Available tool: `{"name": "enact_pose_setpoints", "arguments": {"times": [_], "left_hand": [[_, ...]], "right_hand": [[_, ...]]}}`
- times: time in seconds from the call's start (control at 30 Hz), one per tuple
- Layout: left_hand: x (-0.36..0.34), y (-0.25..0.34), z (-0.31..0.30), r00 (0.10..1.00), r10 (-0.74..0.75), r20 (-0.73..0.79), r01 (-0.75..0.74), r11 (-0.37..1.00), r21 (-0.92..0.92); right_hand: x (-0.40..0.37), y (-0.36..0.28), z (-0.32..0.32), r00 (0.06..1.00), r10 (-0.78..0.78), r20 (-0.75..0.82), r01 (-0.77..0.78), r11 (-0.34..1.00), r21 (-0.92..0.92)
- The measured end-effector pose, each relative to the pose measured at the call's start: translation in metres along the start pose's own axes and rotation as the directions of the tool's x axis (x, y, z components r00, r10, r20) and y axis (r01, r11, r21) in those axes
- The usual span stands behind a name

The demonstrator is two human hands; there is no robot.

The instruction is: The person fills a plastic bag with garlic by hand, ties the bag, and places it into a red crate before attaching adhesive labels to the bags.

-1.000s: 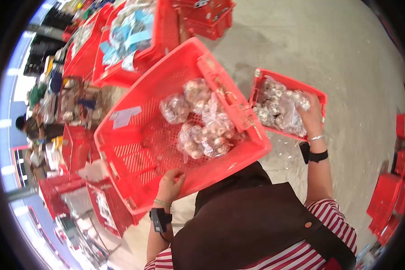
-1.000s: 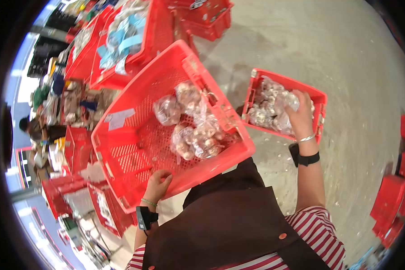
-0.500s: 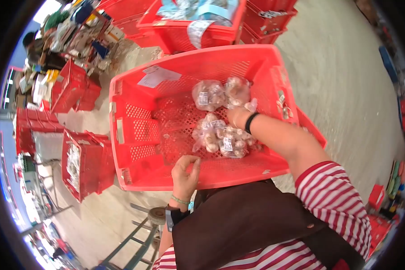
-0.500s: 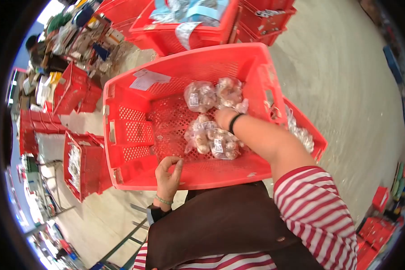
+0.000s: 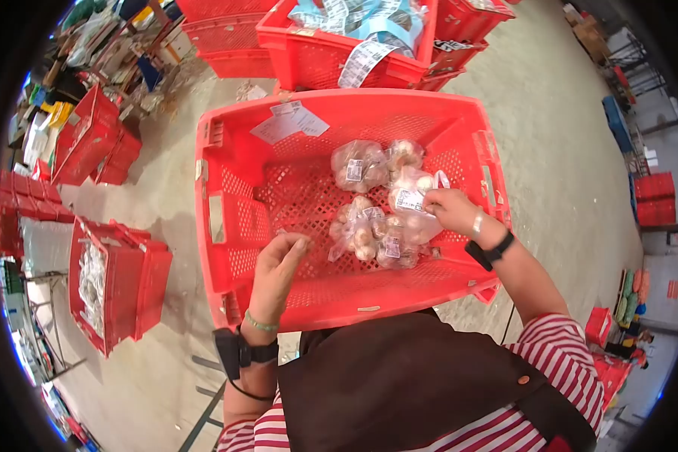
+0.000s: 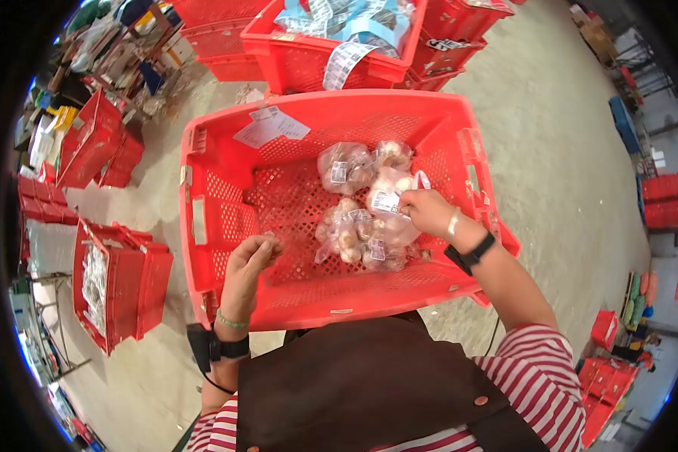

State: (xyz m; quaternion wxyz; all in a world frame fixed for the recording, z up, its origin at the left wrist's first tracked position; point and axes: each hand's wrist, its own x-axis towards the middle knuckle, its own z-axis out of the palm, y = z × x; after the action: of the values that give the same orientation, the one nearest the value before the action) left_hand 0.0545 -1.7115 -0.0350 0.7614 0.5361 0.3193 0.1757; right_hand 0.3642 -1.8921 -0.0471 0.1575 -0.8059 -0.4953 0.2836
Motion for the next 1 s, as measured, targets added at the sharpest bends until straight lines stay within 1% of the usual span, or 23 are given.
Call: {"name": "enact_pose_setpoints", "arguments": {"times": [0.03, 0.1, 0.13, 0.17, 0.2, 0.23, 0.3, 0.33, 0.37, 0.43, 0.47, 0.53, 0.57, 0.6, 0.63, 0.67, 0.7, 0.77, 0.83, 0.9, 0.93, 0.97, 1.0], "left_hand": [[0.010, 0.000, 0.009, 1.000, 0.005, 0.016, -0.005, 1.000, 0.002], [0.029, 0.001, 0.034, 0.981, -0.183, 0.067, 0.192, 0.965, -0.177], [0.033, 0.005, 0.054, 0.981, -0.178, 0.074, 0.188, 0.968, -0.168], [0.034, 0.010, 0.077, 0.943, -0.131, 0.305, 0.251, 0.883, -0.397], [0.034, 0.012, 0.091, 0.866, -0.026, 0.499, 0.353, 0.737, -0.576], [0.031, 0.002, 0.096, 0.808, -0.157, 0.568, 0.507, 0.675, -0.535], [0.017, 0.001, 0.105, 0.819, -0.139, 0.557, 0.474, 0.712, -0.519], [0.007, 0.007, 0.112, 0.827, -0.120, 0.550, 0.445, 0.737, -0.508], [-0.002, 0.013, 0.119, 0.835, -0.103, 0.540, 0.416, 0.761, -0.498], [-0.022, 0.015, 0.132, 0.854, -0.075, 0.514, 0.360, 0.800, -0.480], [-0.028, 0.017, 0.140, 0.863, 0.050, 0.503, 0.225, 0.852, -0.472], [-0.041, 0.025, 0.159, 0.951, -0.100, 0.293, 0.223, 0.879, -0.423], [-0.046, 0.026, 0.166, 0.968, -0.168, 0.188, 0.235, 0.871, -0.431], [-0.049, 0.025, 0.171, 0.971, -0.178, 0.162, 0.231, 0.874, -0.426], [-0.051, 0.025, 0.175, 0.991, -0.104, 0.088, 0.131, 0.913, -0.387], [-0.054, 0.025, 0.178, 0.999, -0.026, 0.022, 0.032, 0.941, -0.336], [-0.057, 0.026, 0.179, 0.999, -0.033, 0.004, 0.032, 0.944, -0.329], [-0.063, 0.028, 0.178, 0.994, -0.102, -0.043, 0.066, 0.862, -0.503], [-0.064, 0.024, 0.177, 0.996, -0.079, -0.046, 0.051, 0.896, -0.442], [-0.064, 0.019, 0.173, 0.969, -0.228, -0.097, 0.115, 0.758, -0.642], [-0.062, 0.025, 0.171, 0.974, -0.212, -0.086, 0.132, 0.829, -0.544], [-0.060, 0.022, 0.163, 0.974, -0.212, -0.079, 0.136, 0.825, -0.548], [-0.058, 0.017, 0.154, 0.974, -0.211, -0.088, 0.130, 0.828, -0.545]], "right_hand": [[-0.020, -0.031, -0.026, 0.996, -0.078, -0.050, 0.083, 0.992, 0.100], [-0.061, -0.080, -0.067, 0.940, -0.271, -0.209, 0.321, 0.910, 0.262], [-0.075, -0.085, -0.073, 0.937, -0.268, -0.222, 0.322, 0.910, 0.261], [-0.088, -0.087, -0.076, 0.907, -0.275, -0.318, 0.410, 0.748, 0.522], [-0.099, -0.085, -0.076, 0.876, -0.255, -0.409, 0.482, 0.503, 0.718], [-0.103, -0.081, -0.068, 0.872, -0.257, -0.417, 0.489, 0.495, 0.718], [-0.101, -0.078, -0.042, 0.882, -0.018, -0.471, 0.465, 0.205, 0.861], [-0.103, -0.081, -0.036, 0.933, 0.077, -0.351, 0.339, 0.137, 0.931], [-0.103, -0.074, -0.028, 0.962, 0.090, -0.260, 0.265, -0.052, 0.963], [-0.109, -0.069, -0.029, 0.993, 0.064, -0.101, 0.111, -0.174, 0.978], [-0.109, -0.069, -0.029, 0.994, 0.051, -0.094, 0.102, -0.193, 0.976], [-0.110, -0.068, -0.030, 0.993, -0.078, 0.084, -0.107, -0.362, 0.926], [-0.107, -0.060, -0.026, 0.990, -0.101, 0.096, -0.127, -0.371, 0.920], [-0.105, -0.051, -0.017, 0.981, -0.176, 0.080, -0.114, -0.192, 0.975], [-0.104, -0.048, -0.012, 0.965, -0.253, 0.074, -0.079, -0.011, 0.997], [-0.100, -0.050, -0.011, 0.961, -0.259, 0.096, -0.119, -0.076, 0.990], [-0.096, -0.050, -0.011, 0.957, -0.272, 0.104, -0.132, -0.086, 0.987], [-0.088, -0.051, -0.010, 0.944, -0.245, 0.222, -0.253, -0.102, 0.962], [-0.084, -0.058, -0.010, 0.918, -0.308, 0.250, -0.307, -0.156, 0.939], [-0.081, -0.062, -0.001, 0.876, -0.297, 0.381, -0.457, -0.255, 0.852], [-0.082, -0.073, -0.009, 0.841, -0.297, 0.453, -0.534, -0.316, 0.784], [-0.085, -0.079, -0.005, 0.843, -0.289, 0.453, -0.531, -0.316, 0.786], [-0.091, -0.085, 0.000, 0.907, -0.258, 0.334, -0.398, -0.259, 0.880]]}}
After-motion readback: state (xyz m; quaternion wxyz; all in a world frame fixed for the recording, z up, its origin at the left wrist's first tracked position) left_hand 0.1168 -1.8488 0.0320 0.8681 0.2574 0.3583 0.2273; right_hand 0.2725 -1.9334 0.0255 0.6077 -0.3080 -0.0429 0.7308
